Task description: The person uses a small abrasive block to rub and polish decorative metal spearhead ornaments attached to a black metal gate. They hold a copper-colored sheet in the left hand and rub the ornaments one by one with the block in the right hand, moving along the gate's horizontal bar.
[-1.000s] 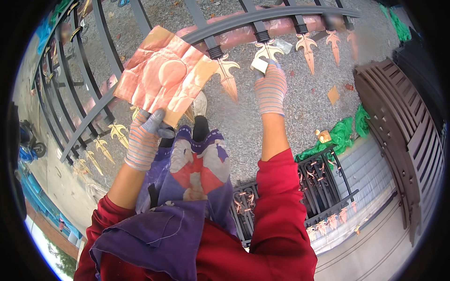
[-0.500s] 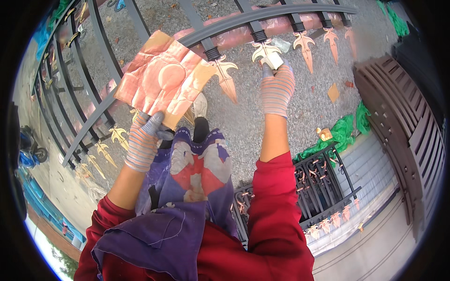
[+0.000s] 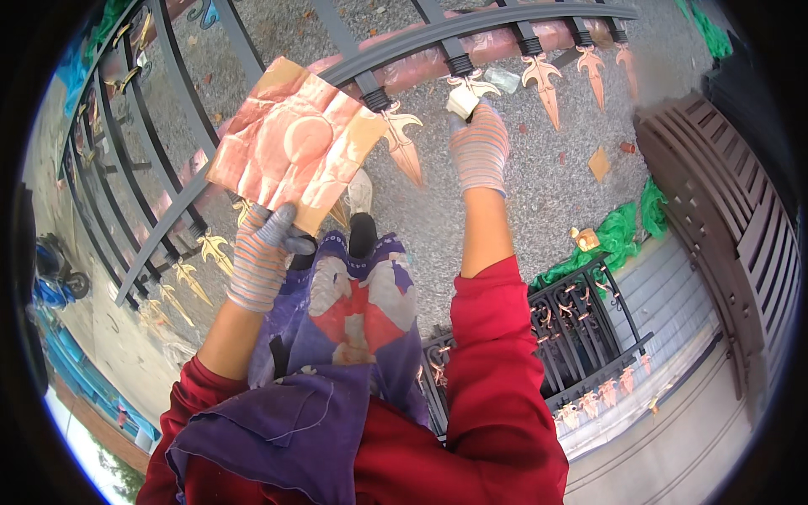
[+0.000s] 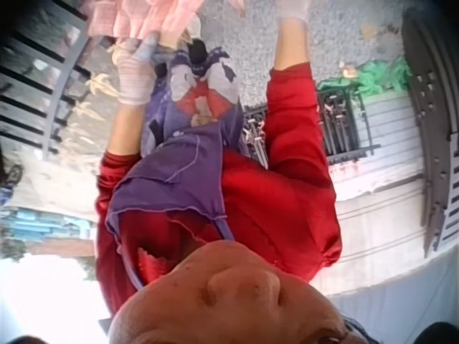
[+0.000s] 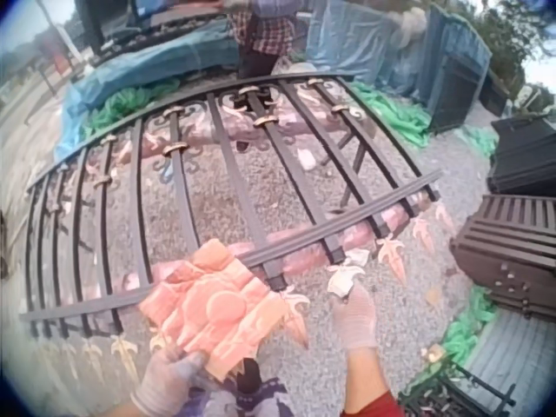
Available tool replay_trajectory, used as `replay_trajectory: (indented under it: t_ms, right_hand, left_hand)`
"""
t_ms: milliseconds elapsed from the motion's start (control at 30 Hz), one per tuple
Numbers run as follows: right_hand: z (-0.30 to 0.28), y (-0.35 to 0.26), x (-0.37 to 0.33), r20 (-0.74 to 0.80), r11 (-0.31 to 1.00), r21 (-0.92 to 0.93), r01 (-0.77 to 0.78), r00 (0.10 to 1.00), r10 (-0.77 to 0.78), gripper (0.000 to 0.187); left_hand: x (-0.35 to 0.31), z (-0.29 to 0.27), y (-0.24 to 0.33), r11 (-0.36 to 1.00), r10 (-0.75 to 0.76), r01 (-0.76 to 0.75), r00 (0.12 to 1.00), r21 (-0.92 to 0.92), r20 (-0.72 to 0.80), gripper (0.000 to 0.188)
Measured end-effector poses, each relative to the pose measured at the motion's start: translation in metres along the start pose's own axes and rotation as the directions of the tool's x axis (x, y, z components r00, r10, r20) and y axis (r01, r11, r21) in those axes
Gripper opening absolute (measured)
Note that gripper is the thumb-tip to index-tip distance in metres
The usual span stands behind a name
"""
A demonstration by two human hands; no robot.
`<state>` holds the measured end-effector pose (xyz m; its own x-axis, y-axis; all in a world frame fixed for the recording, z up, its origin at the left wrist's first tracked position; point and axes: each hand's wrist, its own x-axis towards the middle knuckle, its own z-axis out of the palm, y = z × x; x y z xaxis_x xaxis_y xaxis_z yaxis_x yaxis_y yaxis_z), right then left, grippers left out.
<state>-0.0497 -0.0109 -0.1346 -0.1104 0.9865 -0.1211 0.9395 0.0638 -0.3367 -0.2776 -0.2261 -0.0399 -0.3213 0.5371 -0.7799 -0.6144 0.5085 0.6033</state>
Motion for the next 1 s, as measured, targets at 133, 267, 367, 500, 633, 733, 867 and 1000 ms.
replay_trajectory:
  t_ms: [133,267,367,500,633,733,867,1000]
  right_hand:
    - [-0.020,0.003,-0.019,0.027,0.993,0.097,-0.073,0.997,0.071,0.034]
    - [-0.028,0.010,0.019,-0.258,0.989,0.114,0.093,0.964,-0.061,0.029]
    - [-0.016,0.028,0.043,-0.105,0.975,-0.040,0.221,0.969,-0.224,0.030]
    - [-0.039,0.042,0.045,-0.035,0.964,0.256,-0.065,0.996,0.077,0.022]
    - [-0.020,0.047,0.035,-0.123,0.992,0.034,0.123,0.985,-0.118,0.022]
    - [-0.004,0.048,0.027,-0.124,0.965,0.249,-0.080,0.986,0.113,0.025]
    - [0.011,0.045,-0.015,-0.118,0.996,0.072,-0.055,0.991,0.064,0.028]
    - [0.002,0.073,-0.019,-0.124,0.968,0.116,-0.223,0.964,0.237,0.030]
  left_hand:
    - [0.000,-0.002,0.003,0.999,-0.012,0.012,1.000,0.035,0.007,0.026]
    - [0.007,-0.011,-0.008,1.000,-0.002,0.002,1.000,0.007,-0.002,0.033]
    - [0.004,-0.004,-0.002,0.999,0.008,-0.009,1.000,0.035,0.020,0.028]
    - [-0.002,-0.005,-0.002,1.000,0.014,-0.014,1.000,0.017,0.012,0.027]
    - [0.000,-0.003,-0.003,1.000,0.015,-0.015,1.000,0.011,0.017,0.026]
    - [0.000,-0.004,-0.002,0.999,0.039,-0.039,0.999,-0.013,0.018,0.026]
    - [-0.005,0.000,0.005,0.997,0.073,-0.071,0.995,-0.026,0.068,0.023]
    - [-0.009,0.004,0.014,0.994,0.103,-0.101,0.991,-0.033,0.088,0.021]
